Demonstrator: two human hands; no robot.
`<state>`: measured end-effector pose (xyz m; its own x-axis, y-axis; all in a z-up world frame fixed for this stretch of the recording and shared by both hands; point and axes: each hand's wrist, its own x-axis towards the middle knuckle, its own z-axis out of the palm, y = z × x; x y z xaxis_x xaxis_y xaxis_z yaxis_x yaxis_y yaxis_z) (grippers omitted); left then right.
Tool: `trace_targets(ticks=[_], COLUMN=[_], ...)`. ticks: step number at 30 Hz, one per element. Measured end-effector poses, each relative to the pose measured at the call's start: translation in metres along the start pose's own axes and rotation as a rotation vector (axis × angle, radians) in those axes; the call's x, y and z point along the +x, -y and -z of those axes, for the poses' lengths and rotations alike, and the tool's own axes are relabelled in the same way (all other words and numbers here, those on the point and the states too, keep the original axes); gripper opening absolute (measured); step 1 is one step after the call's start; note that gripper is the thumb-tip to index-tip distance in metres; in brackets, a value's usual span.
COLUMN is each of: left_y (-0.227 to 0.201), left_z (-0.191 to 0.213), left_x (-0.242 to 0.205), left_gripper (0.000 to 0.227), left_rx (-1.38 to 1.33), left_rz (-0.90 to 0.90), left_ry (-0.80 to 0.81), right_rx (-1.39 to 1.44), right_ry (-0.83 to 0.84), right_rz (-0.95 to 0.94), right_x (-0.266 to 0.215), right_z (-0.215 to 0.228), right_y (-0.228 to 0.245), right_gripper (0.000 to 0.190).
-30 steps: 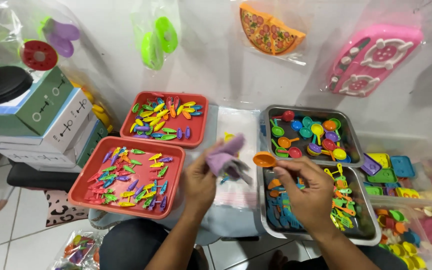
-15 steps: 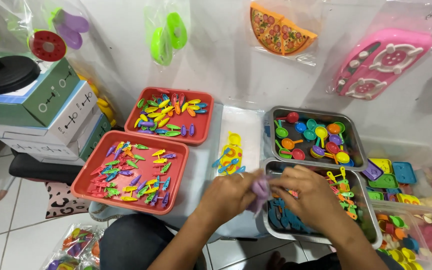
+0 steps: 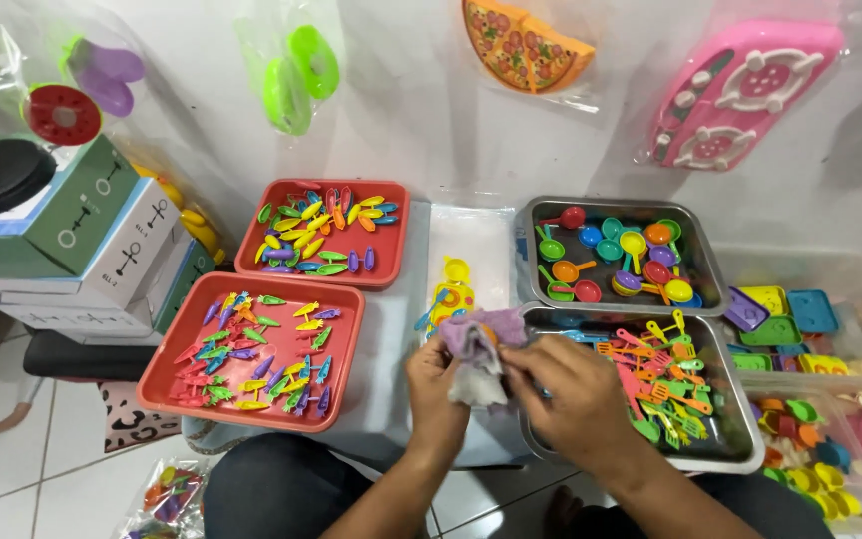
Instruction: The person is cleaning various small plastic toys using a cloth and then sorting them into different colored trays.
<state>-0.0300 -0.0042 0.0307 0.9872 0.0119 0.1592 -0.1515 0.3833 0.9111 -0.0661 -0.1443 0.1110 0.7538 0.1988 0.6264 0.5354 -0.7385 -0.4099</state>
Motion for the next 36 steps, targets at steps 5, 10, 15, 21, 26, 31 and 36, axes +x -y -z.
trace_targets(ticks=[5,10,15,21,26,31,36], left_y=[0.063,0.049,-0.003,0.009,-0.003,-0.015,-0.025], left_z=[0.013,0.017,0.007,0.01,0.004,0.001,0.012], left_x=[-0.005,0.006,0.01,0.005,0.004,0.002,0.015], left_gripper=[0.037,0.03,0.02,0.019,0.02,0.041,0.023], left_rx=[-0.396,-0.223,0.301,0.159,-0.025,0.525,0.505], left_rz=[0.31,0.415,-0.03,0.249,0.55,0.125,0.121], left_ry=[-0.01,0.037,0.262,0.499,0.504,0.277,0.236], right_rx=[-0.084,-0.103,0.354,0.391,0.544,0.486,0.5], right_ry=[-0.087,0.13,0.162,0.432,0.441,0.49,0.233], right_rz=[-0.027,0.013,-0.408,-0.585,-0.664,-0.556,-0.612], right_x=[-0.005,-0.003,0.008,0.006,0.01,0.005,0.003], right_z=[-0.012,-0.007,0.002,0.007,0.017,0.014,-0.008], right_y=[0.007,-0.019,-0.031,-0.065,-0.079,-0.084,-0.087], right_gripper=[0.024,0.013,0.021,0.035,0.022,0.027,0.03])
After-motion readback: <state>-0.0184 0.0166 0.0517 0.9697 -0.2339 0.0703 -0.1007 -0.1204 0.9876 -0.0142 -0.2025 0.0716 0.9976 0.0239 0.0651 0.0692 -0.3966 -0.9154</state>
